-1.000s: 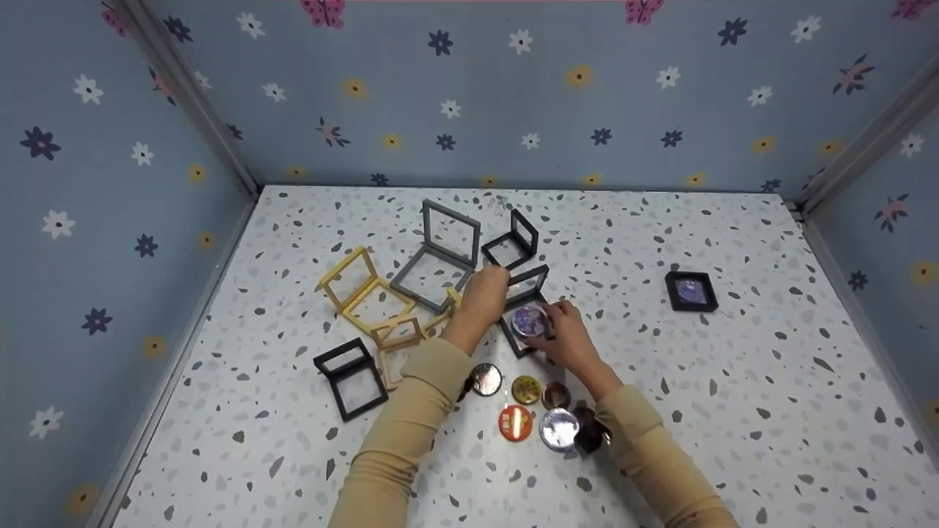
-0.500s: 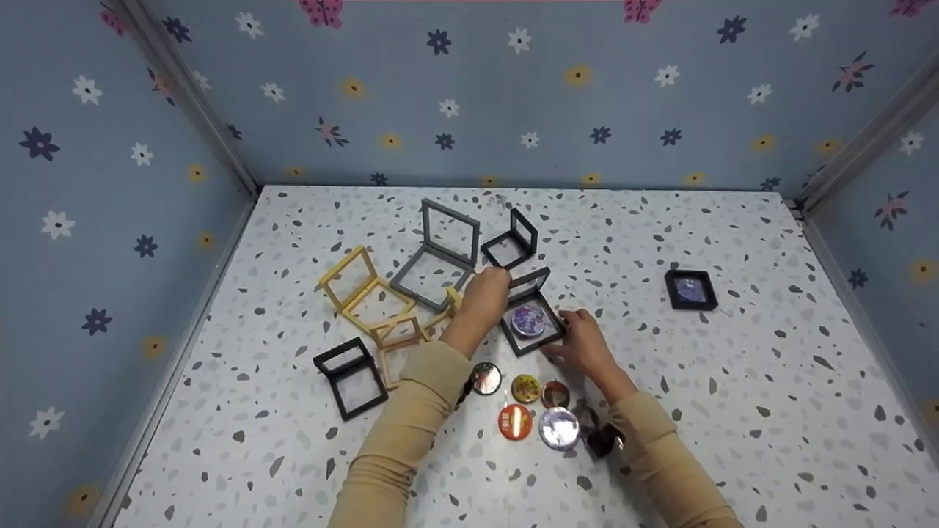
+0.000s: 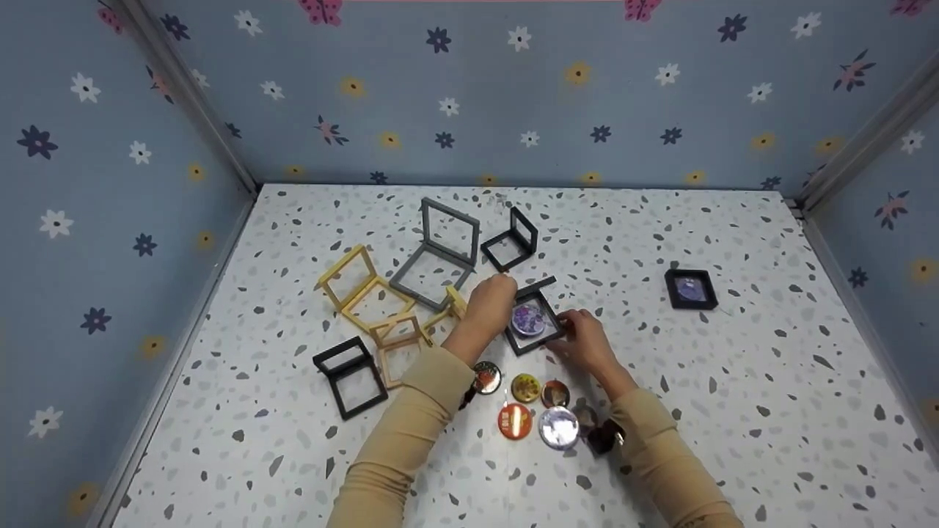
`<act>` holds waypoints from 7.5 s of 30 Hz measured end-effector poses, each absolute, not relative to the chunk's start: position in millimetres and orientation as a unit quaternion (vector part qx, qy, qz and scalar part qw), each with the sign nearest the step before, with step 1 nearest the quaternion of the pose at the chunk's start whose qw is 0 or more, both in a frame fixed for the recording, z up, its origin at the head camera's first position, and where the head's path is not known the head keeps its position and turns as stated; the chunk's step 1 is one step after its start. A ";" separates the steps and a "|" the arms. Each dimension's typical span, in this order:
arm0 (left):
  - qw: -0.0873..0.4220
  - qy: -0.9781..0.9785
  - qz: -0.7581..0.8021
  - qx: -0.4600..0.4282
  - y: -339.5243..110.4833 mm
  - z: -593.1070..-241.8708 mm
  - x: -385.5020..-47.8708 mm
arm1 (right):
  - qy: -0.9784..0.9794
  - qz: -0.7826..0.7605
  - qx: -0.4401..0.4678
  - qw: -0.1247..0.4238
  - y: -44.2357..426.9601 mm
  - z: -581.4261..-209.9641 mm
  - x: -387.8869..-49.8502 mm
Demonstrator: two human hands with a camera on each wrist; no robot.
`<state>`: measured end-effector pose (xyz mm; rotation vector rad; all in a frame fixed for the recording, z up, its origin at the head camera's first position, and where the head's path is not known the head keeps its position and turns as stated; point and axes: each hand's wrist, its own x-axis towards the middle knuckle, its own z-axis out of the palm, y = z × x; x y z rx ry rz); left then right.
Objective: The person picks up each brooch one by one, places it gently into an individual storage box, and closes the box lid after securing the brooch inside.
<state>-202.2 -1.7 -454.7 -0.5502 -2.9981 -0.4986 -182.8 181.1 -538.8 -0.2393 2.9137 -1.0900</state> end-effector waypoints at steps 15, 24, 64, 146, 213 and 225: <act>0.001 -0.970 -0.120 -0.212 9.9 -457.0 -192.3 | 0.929 -0.362 -0.079 -0.008 184.1 -543.2 -184.4; 0.000 -0.969 -0.111 -0.222 15.8 -466.5 -186.4 | 0.927 -0.361 -0.092 -0.031 183.9 -544.9 -183.8; 0.016 -0.975 -0.080 -0.209 35.5 -506.8 -170.3 | 0.929 -0.360 -0.080 -0.016 183.9 -544.1 -183.5; 0.065 -0.964 -0.013 -0.256 29.7 -435.3 -215.4 | 0.907 -0.223 -0.348 -0.076 201.2 -528.1 -181.8; -0.080 -0.941 0.155 -0.292 35.1 -443.7 -300.1 | 0.955 -0.235 -0.181 -0.013 285.2 -515.1 -173.8; -0.063 -0.947 0.096 -0.299 26.4 -449.9 -299.4 | 0.960 -0.222 -0.168 -0.015 301.4 -514.9 -190.3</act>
